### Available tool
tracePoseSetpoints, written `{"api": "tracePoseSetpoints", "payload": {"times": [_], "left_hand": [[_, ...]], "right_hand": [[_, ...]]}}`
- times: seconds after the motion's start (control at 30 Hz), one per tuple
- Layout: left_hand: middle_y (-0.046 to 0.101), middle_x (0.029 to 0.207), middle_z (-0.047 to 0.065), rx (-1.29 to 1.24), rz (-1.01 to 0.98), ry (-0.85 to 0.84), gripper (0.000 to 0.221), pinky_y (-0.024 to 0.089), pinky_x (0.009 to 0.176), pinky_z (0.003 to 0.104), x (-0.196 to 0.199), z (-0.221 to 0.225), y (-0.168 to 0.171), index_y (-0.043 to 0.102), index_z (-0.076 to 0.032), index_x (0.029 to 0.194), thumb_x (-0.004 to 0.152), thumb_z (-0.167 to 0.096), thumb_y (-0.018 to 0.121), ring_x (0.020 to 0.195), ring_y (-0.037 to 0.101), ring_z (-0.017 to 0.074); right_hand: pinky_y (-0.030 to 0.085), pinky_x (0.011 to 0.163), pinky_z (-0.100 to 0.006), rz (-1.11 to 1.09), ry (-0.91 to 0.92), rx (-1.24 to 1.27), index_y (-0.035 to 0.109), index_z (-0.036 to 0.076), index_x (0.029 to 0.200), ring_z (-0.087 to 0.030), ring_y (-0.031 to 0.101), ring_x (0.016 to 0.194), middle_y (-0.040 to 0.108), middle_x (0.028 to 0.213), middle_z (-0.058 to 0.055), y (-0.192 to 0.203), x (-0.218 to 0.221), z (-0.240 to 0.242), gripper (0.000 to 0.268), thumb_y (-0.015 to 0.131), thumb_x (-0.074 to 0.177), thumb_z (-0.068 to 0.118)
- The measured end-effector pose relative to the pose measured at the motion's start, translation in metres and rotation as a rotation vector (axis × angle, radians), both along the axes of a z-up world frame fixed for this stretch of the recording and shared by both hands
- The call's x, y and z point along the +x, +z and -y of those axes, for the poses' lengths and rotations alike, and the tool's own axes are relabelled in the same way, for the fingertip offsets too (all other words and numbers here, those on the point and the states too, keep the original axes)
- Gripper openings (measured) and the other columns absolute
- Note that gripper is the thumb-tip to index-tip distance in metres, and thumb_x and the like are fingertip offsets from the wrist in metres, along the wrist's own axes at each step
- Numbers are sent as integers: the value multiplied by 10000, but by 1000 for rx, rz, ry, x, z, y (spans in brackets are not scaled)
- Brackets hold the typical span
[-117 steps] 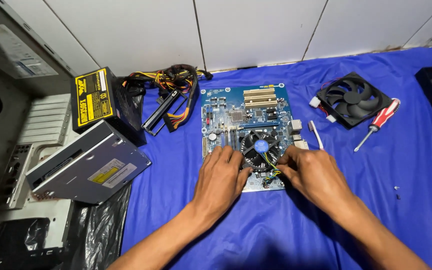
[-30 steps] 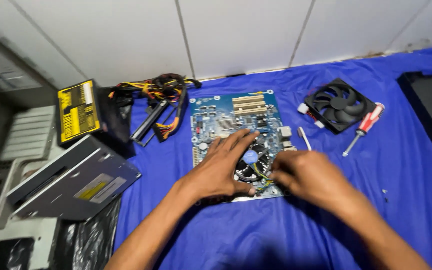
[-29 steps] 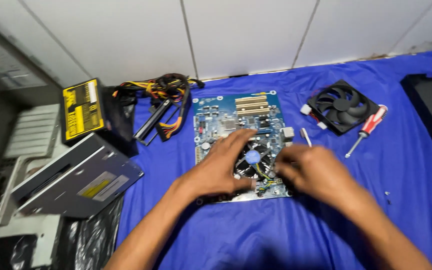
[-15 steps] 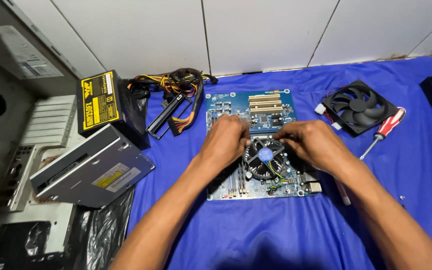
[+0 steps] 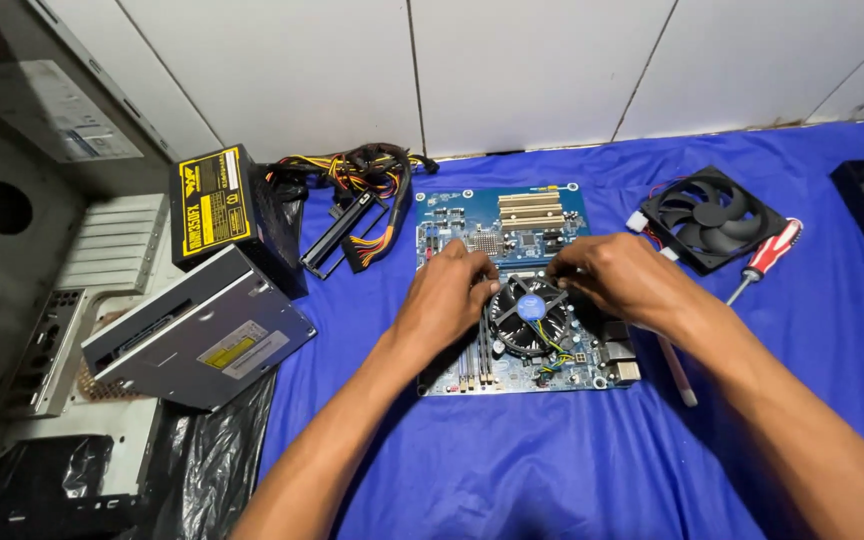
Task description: Installing a motherboard into a computer case and managing internal components and cables.
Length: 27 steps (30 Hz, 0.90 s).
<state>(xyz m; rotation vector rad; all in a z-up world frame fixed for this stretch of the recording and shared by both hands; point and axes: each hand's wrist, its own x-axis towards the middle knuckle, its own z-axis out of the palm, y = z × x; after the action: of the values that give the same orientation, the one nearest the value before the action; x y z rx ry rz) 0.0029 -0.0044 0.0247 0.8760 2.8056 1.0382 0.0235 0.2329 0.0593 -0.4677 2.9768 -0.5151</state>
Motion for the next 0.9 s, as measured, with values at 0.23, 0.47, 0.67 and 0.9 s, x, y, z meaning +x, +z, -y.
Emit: {"api": "tracePoseSetpoints", "payload": {"times": [0.23, 0.47, 0.67, 0.9], "left_hand": [[580, 927, 128, -74, -18, -2, 136, 602, 799, 522, -5, -4, -9, 741, -56, 1025, 915, -134, 718, 893, 695, 377], [585, 945, 149, -86, -34, -10, 119, 599, 785, 521, -3, -6, -3, 735, -25, 1005, 927, -100, 684, 902, 683, 379], [596, 958, 161, -87, -11, 1, 122, 604, 797, 511, -1, -12, 8, 728, -3, 1018, 945, -66, 653, 907, 686, 369], [563, 974, 126, -216, -107, -47, 119, 604, 783, 477, -8, -9, -7, 710, -32, 985, 958, -118, 633, 970, 640, 349]], "right_hand": [[611, 845, -479, 84, -18, 9, 773, 195, 921, -340, 764, 963, 820, 917, -52, -9, -15, -10, 126, 685, 942, 282], [597, 853, -488, 178, -126, -28, 772, 162, 885, -383, 760, 967, 820, 879, -115, 14, -10, 3, 118, 719, 908, 265], [586, 834, -469, 237, -209, -35, 767, 192, 820, -336, 770, 930, 812, 824, -66, -16, -25, -6, 71, 738, 870, 234], [570, 912, -534, 169, -156, -14, 759, 165, 1002, -419, 741, 1010, 808, 956, -154, 8, -3, 4, 147, 711, 885, 241]]}}
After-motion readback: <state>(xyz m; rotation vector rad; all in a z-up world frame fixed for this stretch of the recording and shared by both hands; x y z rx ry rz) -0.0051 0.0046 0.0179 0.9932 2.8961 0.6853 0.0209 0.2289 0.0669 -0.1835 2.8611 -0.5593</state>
